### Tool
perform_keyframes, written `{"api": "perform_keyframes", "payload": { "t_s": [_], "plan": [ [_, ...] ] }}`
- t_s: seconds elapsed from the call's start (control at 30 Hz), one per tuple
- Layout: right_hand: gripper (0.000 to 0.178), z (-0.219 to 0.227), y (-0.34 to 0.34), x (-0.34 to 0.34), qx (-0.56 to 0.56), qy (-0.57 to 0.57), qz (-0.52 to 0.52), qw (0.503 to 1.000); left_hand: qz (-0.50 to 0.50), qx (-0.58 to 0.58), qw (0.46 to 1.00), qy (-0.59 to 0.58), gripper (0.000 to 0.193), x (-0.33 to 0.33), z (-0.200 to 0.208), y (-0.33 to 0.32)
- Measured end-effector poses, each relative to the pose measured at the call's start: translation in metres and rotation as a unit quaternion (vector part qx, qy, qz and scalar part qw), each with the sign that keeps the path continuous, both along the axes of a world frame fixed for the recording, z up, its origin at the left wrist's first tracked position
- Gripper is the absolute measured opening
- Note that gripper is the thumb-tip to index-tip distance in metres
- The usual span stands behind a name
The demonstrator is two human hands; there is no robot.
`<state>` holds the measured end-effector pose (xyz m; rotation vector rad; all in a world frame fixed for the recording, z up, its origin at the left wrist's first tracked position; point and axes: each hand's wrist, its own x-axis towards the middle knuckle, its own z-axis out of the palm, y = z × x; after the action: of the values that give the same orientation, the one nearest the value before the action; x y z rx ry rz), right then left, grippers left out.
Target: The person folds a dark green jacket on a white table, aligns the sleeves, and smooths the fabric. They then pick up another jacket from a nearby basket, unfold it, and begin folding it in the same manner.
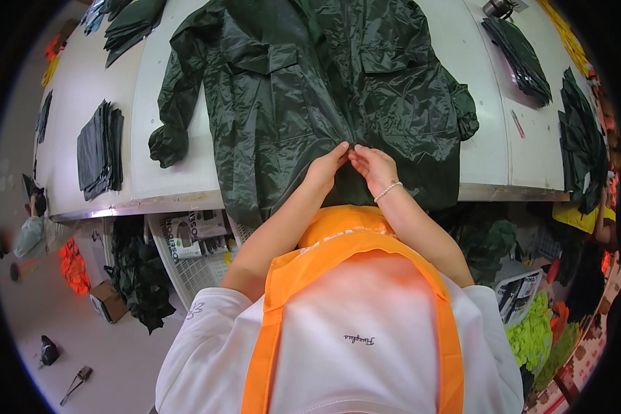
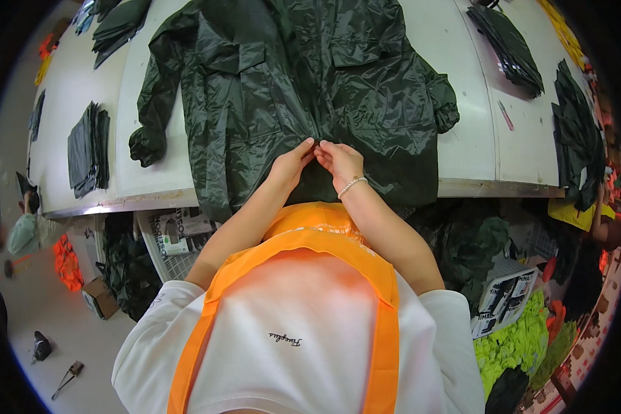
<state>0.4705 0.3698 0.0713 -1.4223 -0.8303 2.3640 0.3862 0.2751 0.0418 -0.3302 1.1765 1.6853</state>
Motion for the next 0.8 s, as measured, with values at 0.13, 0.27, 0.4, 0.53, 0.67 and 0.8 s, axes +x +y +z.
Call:
{"api": "perform_keyframes", "payload": {
  "t_s": [0.13,0.27,0.4,0.53,0.67,0.8],
  "plan": [
    [0.009,-0.002,0.001,0.001,0.004,-0.002,0.015,1.000,-0.012,-0.002,1.000,0.025,0.022,0.002,-0.004,-0.002],
    [0.011,0.002,-0.002,-0.001,0.018,-0.029,0.019,0.999,-0.076,-0.121,0.983,0.118,0.038,0.008,0.013,-0.004],
    [0.012,0.008,0.007,-0.003,0.094,-0.055,0.148,0.983,-0.207,-0.105,0.957,0.173,0.047,0.002,-0.034,-0.032],
    [0.012,0.008,0.022,-0.003,0.638,-0.110,0.489,0.584,-0.280,-0.094,0.935,0.194,0.043,-0.002,-0.041,-0.034],
    [0.008,0.037,0.027,-0.015,0.767,0.090,0.588,0.241,-0.266,-0.177,0.931,0.175,0.039,0.027,-0.018,-0.065],
    [0.014,0.020,0.044,-0.057,0.770,0.024,0.622,0.142,-0.260,-0.220,0.939,-0.056,0.042,0.066,0.014,-0.093]
  ]
}}
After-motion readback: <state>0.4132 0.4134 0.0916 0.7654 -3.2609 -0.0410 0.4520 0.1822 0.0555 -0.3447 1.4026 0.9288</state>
